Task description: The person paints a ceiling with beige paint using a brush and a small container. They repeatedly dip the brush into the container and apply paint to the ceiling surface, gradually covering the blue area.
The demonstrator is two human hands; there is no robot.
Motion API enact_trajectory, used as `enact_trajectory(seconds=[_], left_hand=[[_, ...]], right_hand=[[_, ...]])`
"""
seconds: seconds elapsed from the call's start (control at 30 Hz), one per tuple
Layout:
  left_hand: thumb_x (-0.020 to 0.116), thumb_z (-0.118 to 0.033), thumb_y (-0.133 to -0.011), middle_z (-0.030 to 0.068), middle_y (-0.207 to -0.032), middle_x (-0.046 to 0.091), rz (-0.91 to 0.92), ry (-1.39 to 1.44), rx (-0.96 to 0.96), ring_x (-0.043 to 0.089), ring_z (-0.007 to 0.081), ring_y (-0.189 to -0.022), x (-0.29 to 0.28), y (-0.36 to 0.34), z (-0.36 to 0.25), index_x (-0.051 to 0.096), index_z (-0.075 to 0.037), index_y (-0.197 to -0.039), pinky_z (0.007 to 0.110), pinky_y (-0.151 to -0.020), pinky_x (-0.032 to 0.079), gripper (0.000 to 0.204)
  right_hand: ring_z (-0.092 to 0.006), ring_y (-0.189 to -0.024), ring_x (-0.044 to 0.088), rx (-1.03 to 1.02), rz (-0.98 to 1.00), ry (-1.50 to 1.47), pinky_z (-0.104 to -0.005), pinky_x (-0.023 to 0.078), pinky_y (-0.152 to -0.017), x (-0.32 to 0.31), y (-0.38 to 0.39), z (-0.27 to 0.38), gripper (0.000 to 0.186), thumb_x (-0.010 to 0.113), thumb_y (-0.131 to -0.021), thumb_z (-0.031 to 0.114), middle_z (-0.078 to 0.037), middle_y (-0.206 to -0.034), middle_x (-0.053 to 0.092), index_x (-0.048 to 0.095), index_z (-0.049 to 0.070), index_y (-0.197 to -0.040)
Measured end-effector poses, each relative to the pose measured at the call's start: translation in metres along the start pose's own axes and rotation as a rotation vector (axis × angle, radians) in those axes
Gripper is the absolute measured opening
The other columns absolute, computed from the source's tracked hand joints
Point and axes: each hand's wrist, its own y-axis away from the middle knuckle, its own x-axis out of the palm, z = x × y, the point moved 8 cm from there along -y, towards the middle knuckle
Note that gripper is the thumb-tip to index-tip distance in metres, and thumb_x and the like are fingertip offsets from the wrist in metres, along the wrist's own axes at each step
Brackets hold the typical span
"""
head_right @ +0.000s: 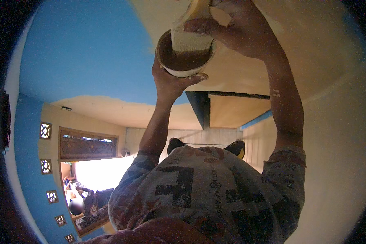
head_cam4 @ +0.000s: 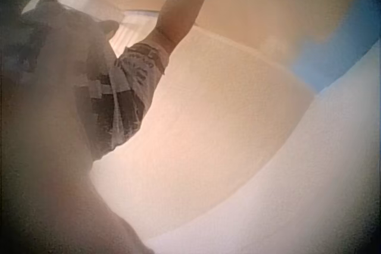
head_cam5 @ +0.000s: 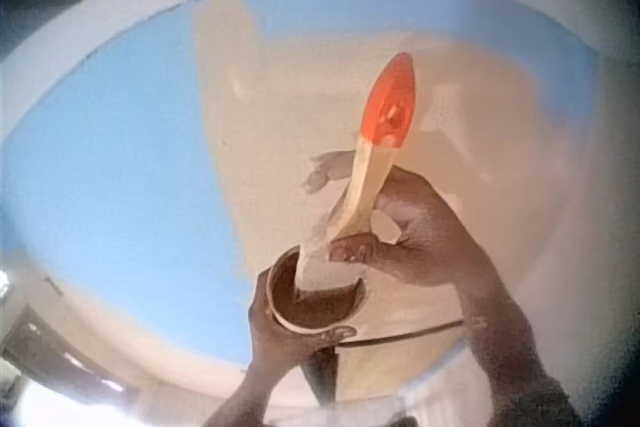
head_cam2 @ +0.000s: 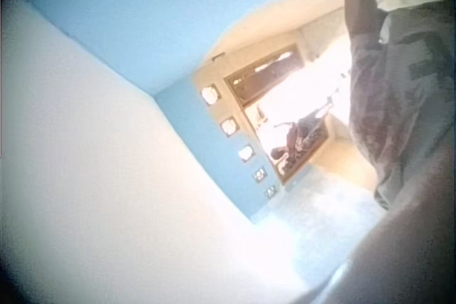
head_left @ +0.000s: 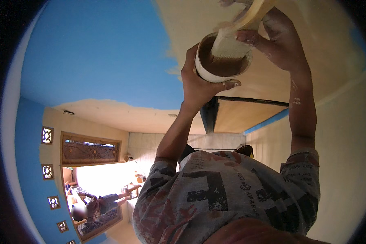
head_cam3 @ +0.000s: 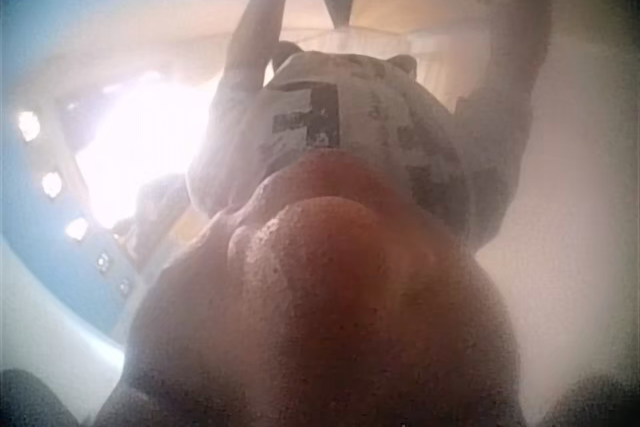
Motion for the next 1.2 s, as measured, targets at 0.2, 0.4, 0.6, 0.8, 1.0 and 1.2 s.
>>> enact_trajectory(seconds=[0.2, 0.4, 0.6, 0.8, 1.0, 1.2], left_hand=[[0.098, -0.026, -0.046, 0.0129, -0.114, 0.062, -0.038, -0.079, 0.019, 0.063, 0.0223, -0.104, -0.002, 0.003, -0.011, 0.046, -0.001, -0.126, 0.035, -0.090, 0.053, 0.099], [0.098, -0.024, -0.045, 0.0119, -0.112, 0.060, -0.072, -0.142, 0.056, 0.063, 0.0212, -0.101, -0.005, 0.004, -0.016, 0.046, -0.001, -0.125, 0.033, -0.087, 0.053, 0.098], [0.098, -0.023, -0.045, 0.0115, -0.113, 0.059, -0.081, -0.108, 0.091, 0.062, 0.0216, -0.101, -0.006, 0.006, -0.017, 0.046, 0.000, -0.125, 0.033, -0.087, 0.053, 0.098], [0.098, -0.022, -0.046, 0.0127, -0.113, 0.061, -0.069, -0.088, 0.052, 0.063, 0.0219, -0.102, -0.003, 0.011, -0.015, 0.046, 0.000, -0.125, 0.033, -0.088, 0.053, 0.097], [0.097, -0.023, -0.047, 0.0137, -0.112, 0.063, -0.096, -0.073, 0.013, 0.063, 0.0229, -0.104, -0.002, 0.018, -0.009, 0.046, 0.000, -0.125, 0.035, -0.089, 0.052, 0.096], [0.096, -0.023, -0.049, 0.0156, -0.113, 0.063, -0.141, -0.107, -0.142, 0.063, 0.0241, -0.105, -0.002, 0.026, 0.015, 0.047, -0.001, -0.125, 0.036, -0.089, 0.053, 0.093]], right_hand=[[-0.0320, -0.134, 0.038, -0.214, 0.220, 0.072, -0.0477, 0.034, -0.108, 0.020, -0.022, 0.010, 0.019, 0.075, -0.079, 0.022, -0.012, -0.132, 0.053, 0.069, 0.007, -0.089], [-0.0327, -0.135, 0.035, -0.175, 0.284, 0.063, -0.0464, 0.035, -0.107, 0.027, -0.022, 0.011, 0.018, 0.075, -0.079, 0.020, -0.013, -0.135, 0.049, 0.067, 0.006, -0.087], [-0.0227, -0.097, 0.062, -0.098, 0.366, 0.227, -0.0364, 0.049, -0.086, 0.034, -0.007, 0.012, 0.030, 0.077, -0.078, 0.018, -0.008, -0.105, 0.066, 0.066, 0.003, -0.102], [-0.0256, -0.096, 0.062, -0.084, 0.332, 0.193, -0.0368, 0.049, -0.086, 0.036, -0.005, 0.016, 0.026, 0.078, -0.074, 0.016, -0.009, -0.105, 0.065, 0.068, 0.003, -0.094], [-0.0207, -0.092, 0.063, 0.093, -0.084, 0.039, -0.0307, 0.052, -0.082, 0.006, 0.026, -0.002, 0.033, 0.075, -0.081, 0.017, -0.009, -0.109, 0.067, 0.065, 0.008, -0.112], [-0.0108, -0.082, 0.061, 0.344, -0.720, -0.186, -0.0257, 0.050, -0.073, -0.015, 0.104, -0.031, 0.020, 0.073, -0.085, 0.014, -0.004, -0.094, 0.067, 0.067, 0.000, -0.098]])
